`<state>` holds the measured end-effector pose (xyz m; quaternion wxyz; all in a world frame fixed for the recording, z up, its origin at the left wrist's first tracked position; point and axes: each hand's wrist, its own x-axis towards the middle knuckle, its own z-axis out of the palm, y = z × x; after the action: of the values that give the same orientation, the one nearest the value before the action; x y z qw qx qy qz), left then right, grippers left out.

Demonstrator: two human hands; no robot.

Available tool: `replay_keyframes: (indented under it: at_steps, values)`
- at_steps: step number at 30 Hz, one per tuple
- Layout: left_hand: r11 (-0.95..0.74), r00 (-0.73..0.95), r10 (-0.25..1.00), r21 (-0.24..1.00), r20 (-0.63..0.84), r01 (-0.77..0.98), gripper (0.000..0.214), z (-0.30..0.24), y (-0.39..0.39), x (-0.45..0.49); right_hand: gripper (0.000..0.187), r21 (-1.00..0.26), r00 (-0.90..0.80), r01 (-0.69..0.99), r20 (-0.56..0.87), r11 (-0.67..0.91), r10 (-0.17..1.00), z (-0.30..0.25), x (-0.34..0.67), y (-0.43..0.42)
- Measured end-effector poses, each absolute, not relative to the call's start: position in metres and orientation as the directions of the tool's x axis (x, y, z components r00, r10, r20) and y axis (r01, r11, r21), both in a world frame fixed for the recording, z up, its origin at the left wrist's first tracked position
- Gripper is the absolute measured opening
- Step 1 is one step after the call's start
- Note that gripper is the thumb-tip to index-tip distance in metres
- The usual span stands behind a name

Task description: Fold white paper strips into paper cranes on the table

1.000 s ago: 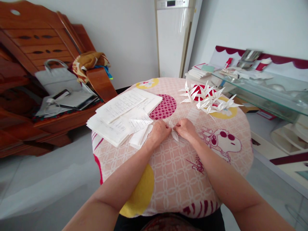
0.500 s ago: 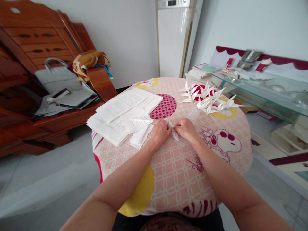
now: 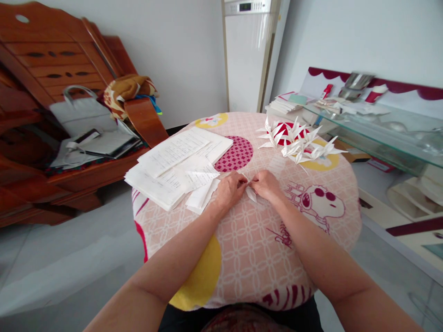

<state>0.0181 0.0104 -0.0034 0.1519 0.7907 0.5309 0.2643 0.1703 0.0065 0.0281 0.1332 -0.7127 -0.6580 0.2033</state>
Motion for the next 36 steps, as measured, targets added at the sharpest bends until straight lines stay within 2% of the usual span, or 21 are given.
replay_keyframes:
  at_steps: [3, 7, 15, 21, 23, 27, 30, 36]
  values:
    - [-0.381, 0.294, 0.924, 0.532, 0.244, 0.756, 0.015, -0.003, 0.011, 0.018, 0.020, -0.471, 0.030, 0.879, -0.101, -0.074, 0.994, 0.026, 0.173, 0.007]
    - [-0.353, 0.282, 0.935, 0.525, 0.214, 0.774, 0.013, -0.002, 0.013, 0.019, 0.018, -0.551, -0.048, 0.834, -0.130, -0.032, 0.990, 0.024, 0.179, 0.008]
    - [-0.403, 0.358, 0.915, 0.479, 0.187, 0.780, 0.016, 0.002, 0.010, 0.017, 0.010, -0.528, -0.011, 0.848, -0.100, -0.044, 0.995, 0.024, 0.177, 0.009]
    - [-0.423, 0.384, 0.905, 0.450, 0.182, 0.786, 0.015, 0.002, 0.011, 0.016, 0.009, -0.581, -0.035, 0.813, -0.093, -0.025, 0.995, 0.019, 0.182, 0.015]
    - [-0.445, 0.401, 0.895, 0.441, 0.194, 0.779, 0.022, 0.000, 0.013, 0.015, 0.011, -0.601, -0.030, 0.799, -0.083, -0.026, 0.996, 0.016, 0.186, 0.016]
    - [-0.531, 0.487, 0.847, 0.346, 0.211, 0.773, 0.043, -0.002, 0.019, 0.013, 0.012, -0.682, -0.019, 0.729, -0.088, -0.046, 0.996, 0.011, 0.190, 0.015]
    - [-0.579, 0.553, 0.815, 0.289, 0.171, 0.763, 0.035, 0.001, 0.021, 0.011, 0.015, -0.763, -0.009, 0.642, -0.116, -0.083, 0.993, 0.007, 0.191, 0.014]
    - [-0.575, 0.542, 0.816, 0.386, 0.200, 0.721, 0.030, 0.007, 0.021, 0.010, 0.016, -0.831, -0.048, 0.553, -0.106, -0.062, 0.993, 0.007, 0.192, 0.011]
